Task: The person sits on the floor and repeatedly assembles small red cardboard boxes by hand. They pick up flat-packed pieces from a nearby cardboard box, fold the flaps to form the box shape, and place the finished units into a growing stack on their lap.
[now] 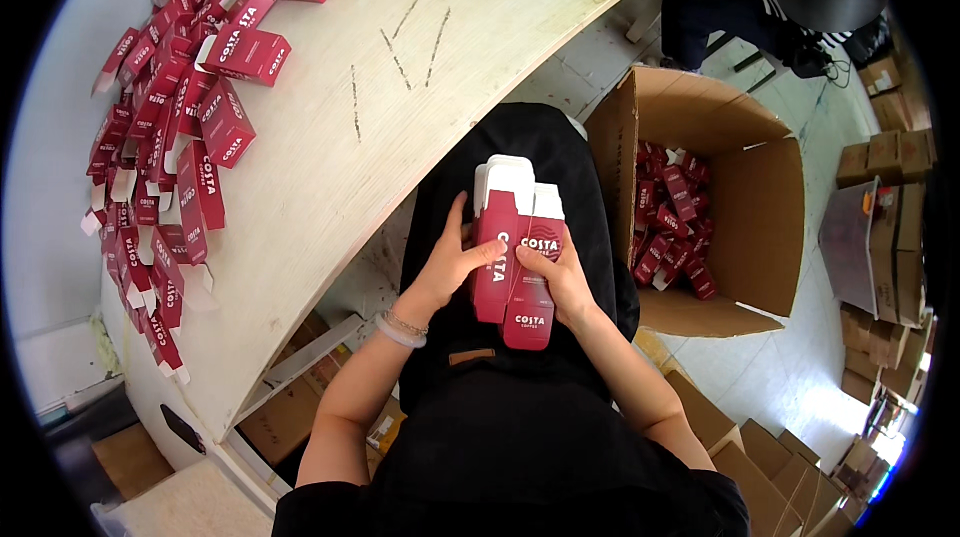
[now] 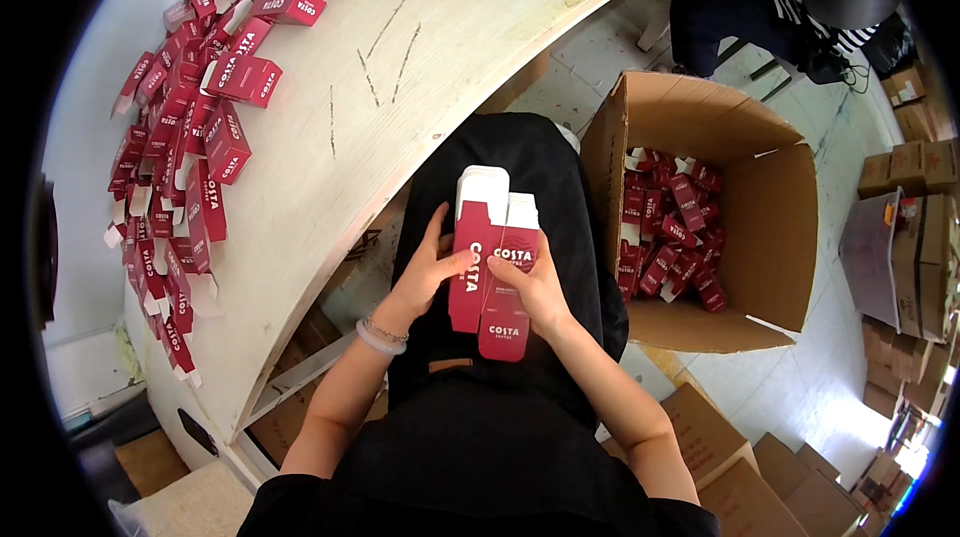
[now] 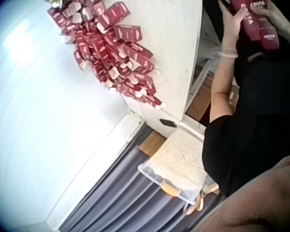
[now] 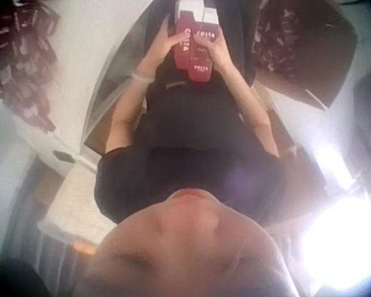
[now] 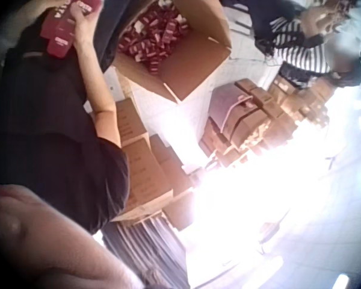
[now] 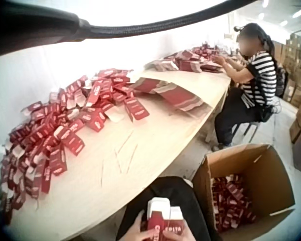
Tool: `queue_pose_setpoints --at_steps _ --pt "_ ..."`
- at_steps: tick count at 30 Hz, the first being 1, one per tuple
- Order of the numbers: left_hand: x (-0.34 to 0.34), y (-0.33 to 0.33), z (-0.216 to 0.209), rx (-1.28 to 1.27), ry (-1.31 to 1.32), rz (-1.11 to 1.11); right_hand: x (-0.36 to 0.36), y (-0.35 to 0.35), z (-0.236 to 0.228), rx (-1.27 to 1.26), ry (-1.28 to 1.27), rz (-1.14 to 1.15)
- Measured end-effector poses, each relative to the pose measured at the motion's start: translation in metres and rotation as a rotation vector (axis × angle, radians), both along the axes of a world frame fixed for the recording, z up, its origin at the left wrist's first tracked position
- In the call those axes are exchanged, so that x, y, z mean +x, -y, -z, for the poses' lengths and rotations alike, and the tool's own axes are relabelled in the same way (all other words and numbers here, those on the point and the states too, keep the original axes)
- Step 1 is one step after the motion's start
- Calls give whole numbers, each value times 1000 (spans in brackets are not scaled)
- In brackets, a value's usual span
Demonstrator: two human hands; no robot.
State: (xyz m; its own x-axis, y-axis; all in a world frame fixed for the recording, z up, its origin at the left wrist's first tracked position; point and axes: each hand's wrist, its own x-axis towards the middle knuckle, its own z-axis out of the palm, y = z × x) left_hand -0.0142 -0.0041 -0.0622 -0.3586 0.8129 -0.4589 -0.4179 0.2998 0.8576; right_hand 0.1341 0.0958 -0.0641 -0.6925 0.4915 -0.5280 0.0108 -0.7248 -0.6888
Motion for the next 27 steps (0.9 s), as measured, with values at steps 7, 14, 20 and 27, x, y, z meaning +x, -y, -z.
queue_pose_setpoints --at_steps 7,14,20,27 --pt "-22 -20 6 128 -7 80 -6 -22 -20 1693 278 -23" --pt "-30 -37 -4 134 14 325 -11 -69 -62 2011 -35 -661" --pt "-31 -42 -9 120 80 437 -13 -87 -56 2154 -335 -633" --pt "-34 -46 -1 210 207 548 -14 -101 -108 1401 -397 -948"
